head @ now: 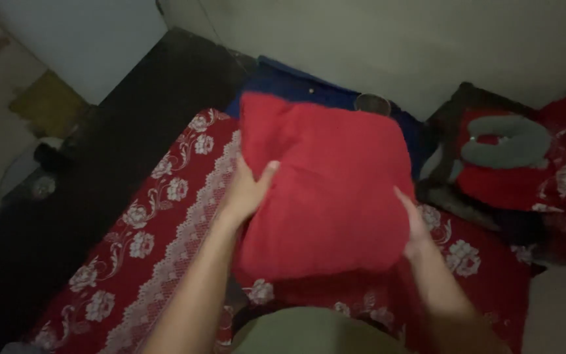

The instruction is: Fluffing and arranging red and gray pillows on a bed.

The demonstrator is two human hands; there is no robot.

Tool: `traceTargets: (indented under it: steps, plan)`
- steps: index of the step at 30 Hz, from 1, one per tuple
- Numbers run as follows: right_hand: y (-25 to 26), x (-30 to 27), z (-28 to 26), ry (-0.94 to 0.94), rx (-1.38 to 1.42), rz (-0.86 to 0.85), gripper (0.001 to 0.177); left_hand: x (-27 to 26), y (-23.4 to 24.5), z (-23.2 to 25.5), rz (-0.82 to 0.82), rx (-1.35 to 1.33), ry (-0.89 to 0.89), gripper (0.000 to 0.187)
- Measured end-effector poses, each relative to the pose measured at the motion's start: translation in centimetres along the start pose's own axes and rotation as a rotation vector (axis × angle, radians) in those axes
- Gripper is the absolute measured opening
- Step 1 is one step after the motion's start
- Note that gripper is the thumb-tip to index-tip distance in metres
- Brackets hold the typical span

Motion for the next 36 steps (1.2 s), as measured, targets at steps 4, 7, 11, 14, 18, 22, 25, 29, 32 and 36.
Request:
traceTargets:
  steps: [4, 7, 11, 14, 18, 22, 25, 29, 32, 36]
  plan:
    - [-9.2, -3.5, -2.3, 0.165, -0.035, 0.245, 0.091, 0.8, 2.6, -0.3, 0.043, 0.303, 0.176, 0.085]
    - [-15.1, -4.5, -0.8, 0.505, -0.659, 0.353, 0.072, 0.0, -1.0, 1.1, -0.213, 0.015, 0.177, 0.1]
    - [-23.1, -7.1, 0.4, 0.761, -0.976, 0.161, 0.079, 0.8, -3.4, -0.2, -0.085, -0.308, 0.161, 0.108]
    - [-24.0, -7.8, 0.2, 0.92, -1.064, -0.031, 0.061, 2.7, -2.3, -3.4, 0.003, -0.404, 0.141, 0.096]
    - [-26.2, -9.5, -3.7, 0.907, -0.756, -0.174, 0.039, 4.3, 0.2, -0.3, -0.119, -0.663, -0.084, 0.066]
    - [-27.4, -9.7, -4.5, 1.114, -0.836, -0.148, 0.055, 2.9, 0.9, 1.6, -0.224, -0.7, -0.143, 0.059]
    - [-24.4, -7.6, -4.1, 1.272, -1.194, 0.06, 0.06, 2.4, 2.4, 4.1, -0.269, -0.726, -0.32, 0.053]
    - [-13.0, -1.8, -3.7, 0.735, -0.806, 0.153, 0.077, 3.2, 2.2, 2.5, -0.314, -0.827, -0.01, 0.06]
    - [-7.5, -2.1, -0.4, 0.287, -0.302, 0.095, 0.085, 5.1, -1.2, -3.4, -0.485, -0.982, 0.206, 0.056]
    - [-9.2, -4.4, -3.6, 0.201, 0.342, -0.204, 0.087, 8.8, -3.5, -7.7, -0.205, -0.544, 0.271, 0.057]
Point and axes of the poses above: each hand's wrist, its own x-axis towards the middle knuckle, its own y-axis out of the back of the hand, z = x × y, the point moved 7 cm from there along x, towards the middle knuckle, and after that the axes turned 7 degrees about x, right-handed, at the moved point
